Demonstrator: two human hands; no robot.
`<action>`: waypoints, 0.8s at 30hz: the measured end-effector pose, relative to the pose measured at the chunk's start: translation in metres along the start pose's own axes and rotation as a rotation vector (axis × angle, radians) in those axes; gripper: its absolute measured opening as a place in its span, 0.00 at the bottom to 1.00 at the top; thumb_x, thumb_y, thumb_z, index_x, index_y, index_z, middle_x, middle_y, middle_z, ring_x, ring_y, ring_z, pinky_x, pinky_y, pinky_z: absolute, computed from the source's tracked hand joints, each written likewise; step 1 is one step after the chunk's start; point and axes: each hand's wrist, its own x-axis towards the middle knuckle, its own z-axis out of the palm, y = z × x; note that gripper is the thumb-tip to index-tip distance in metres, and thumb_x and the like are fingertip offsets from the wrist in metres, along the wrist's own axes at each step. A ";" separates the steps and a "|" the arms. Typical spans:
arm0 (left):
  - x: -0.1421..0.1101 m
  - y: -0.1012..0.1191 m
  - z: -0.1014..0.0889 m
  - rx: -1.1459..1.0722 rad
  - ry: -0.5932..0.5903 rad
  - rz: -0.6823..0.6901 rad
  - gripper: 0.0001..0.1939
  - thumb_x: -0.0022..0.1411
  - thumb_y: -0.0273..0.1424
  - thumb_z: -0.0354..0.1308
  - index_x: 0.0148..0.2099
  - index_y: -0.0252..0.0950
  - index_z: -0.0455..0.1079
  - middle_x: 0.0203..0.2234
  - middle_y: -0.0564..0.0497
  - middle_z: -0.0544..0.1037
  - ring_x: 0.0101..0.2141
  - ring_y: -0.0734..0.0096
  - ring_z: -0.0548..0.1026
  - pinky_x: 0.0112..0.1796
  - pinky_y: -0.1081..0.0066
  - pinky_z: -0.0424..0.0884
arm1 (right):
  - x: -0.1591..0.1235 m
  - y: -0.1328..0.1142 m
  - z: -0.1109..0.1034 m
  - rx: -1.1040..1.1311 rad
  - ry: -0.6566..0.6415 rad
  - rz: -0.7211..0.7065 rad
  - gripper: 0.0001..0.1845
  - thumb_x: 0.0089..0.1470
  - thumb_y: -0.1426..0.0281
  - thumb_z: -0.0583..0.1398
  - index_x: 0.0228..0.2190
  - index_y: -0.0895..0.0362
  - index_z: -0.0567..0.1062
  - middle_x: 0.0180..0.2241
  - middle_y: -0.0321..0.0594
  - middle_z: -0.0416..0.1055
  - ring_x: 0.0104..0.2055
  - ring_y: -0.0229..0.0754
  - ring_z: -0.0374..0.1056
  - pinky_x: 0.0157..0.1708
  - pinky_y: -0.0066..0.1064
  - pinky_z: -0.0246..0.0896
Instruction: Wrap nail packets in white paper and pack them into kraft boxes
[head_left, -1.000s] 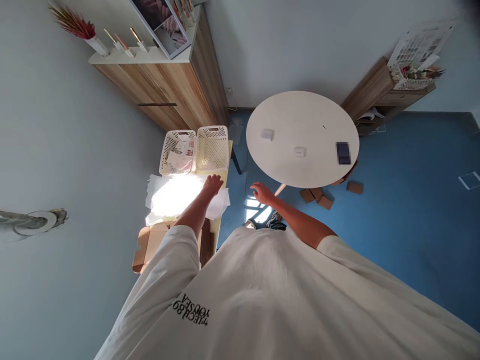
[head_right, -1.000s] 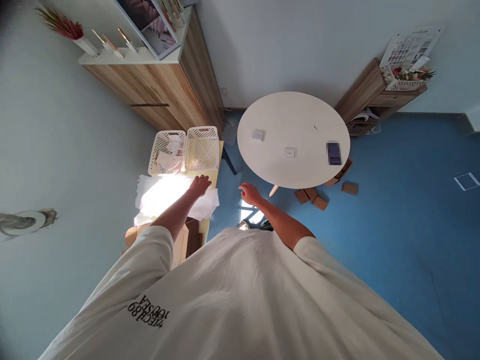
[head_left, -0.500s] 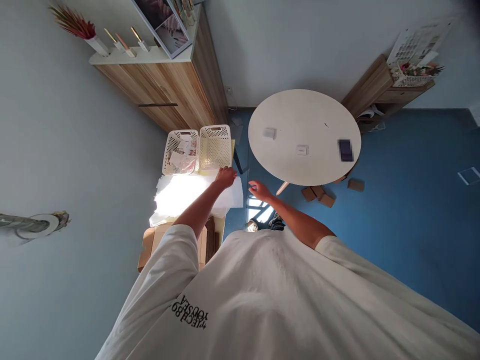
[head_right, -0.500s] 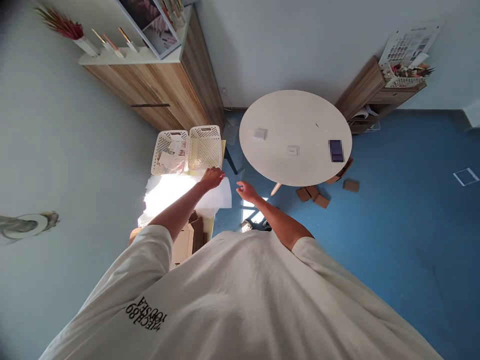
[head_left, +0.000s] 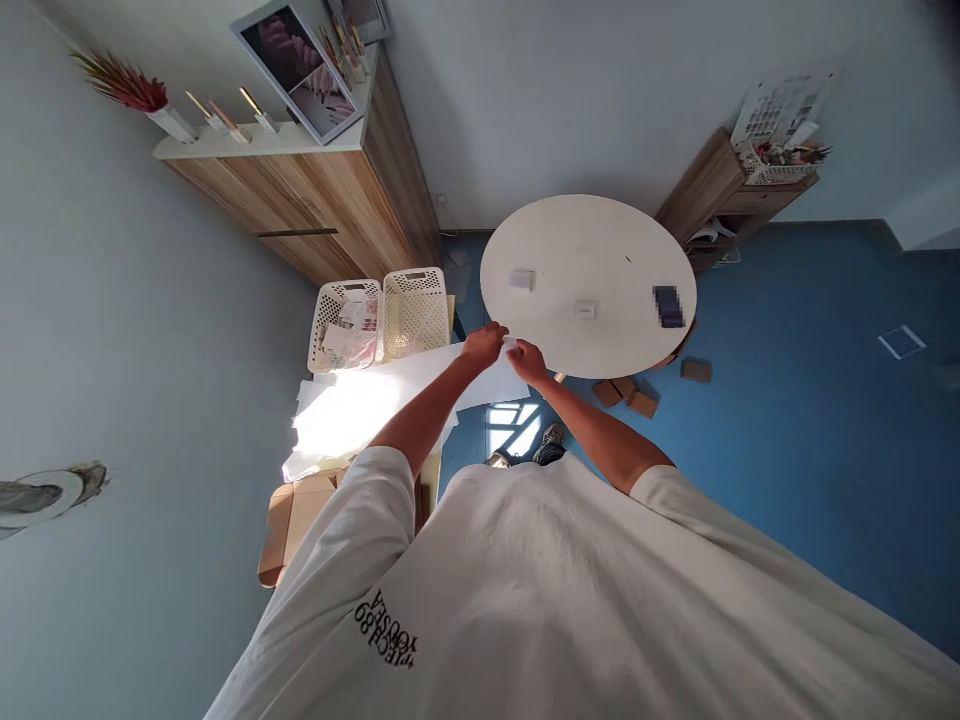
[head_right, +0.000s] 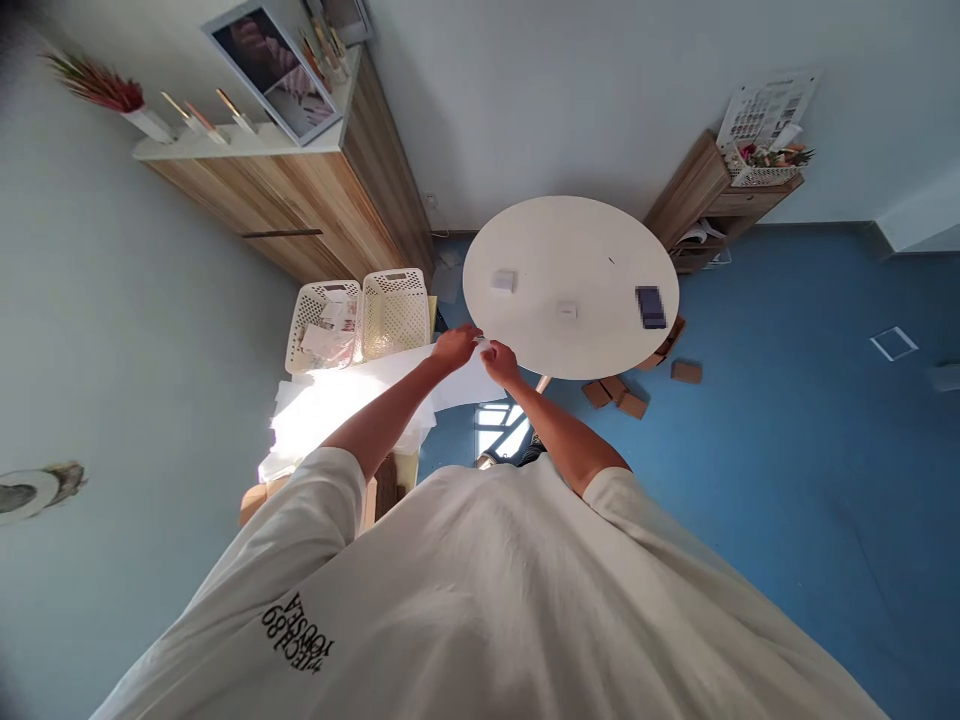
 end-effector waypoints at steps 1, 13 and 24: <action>0.004 0.003 0.001 -0.006 0.017 -0.016 0.23 0.75 0.28 0.50 0.67 0.42 0.70 0.60 0.43 0.74 0.51 0.55 0.78 0.51 0.60 0.74 | 0.004 0.001 -0.008 -0.008 0.018 0.009 0.08 0.59 0.67 0.55 0.27 0.51 0.68 0.25 0.33 0.65 0.30 0.42 0.61 0.33 0.32 0.62; 0.097 0.040 0.017 -0.012 -0.166 -0.278 0.25 0.72 0.26 0.49 0.69 0.38 0.63 0.58 0.36 0.76 0.55 0.50 0.78 0.50 0.57 0.74 | 0.072 0.063 -0.126 0.115 0.123 0.105 0.09 0.54 0.66 0.55 0.23 0.50 0.62 0.24 0.33 0.62 0.31 0.41 0.61 0.32 0.30 0.59; 0.197 0.097 0.026 0.035 -0.173 -0.403 0.23 0.70 0.25 0.51 0.65 0.39 0.65 0.54 0.37 0.79 0.51 0.53 0.80 0.48 0.60 0.73 | 0.136 0.157 -0.233 0.045 -0.002 0.306 0.11 0.54 0.66 0.54 0.35 0.54 0.75 0.30 0.40 0.73 0.33 0.45 0.68 0.34 0.34 0.65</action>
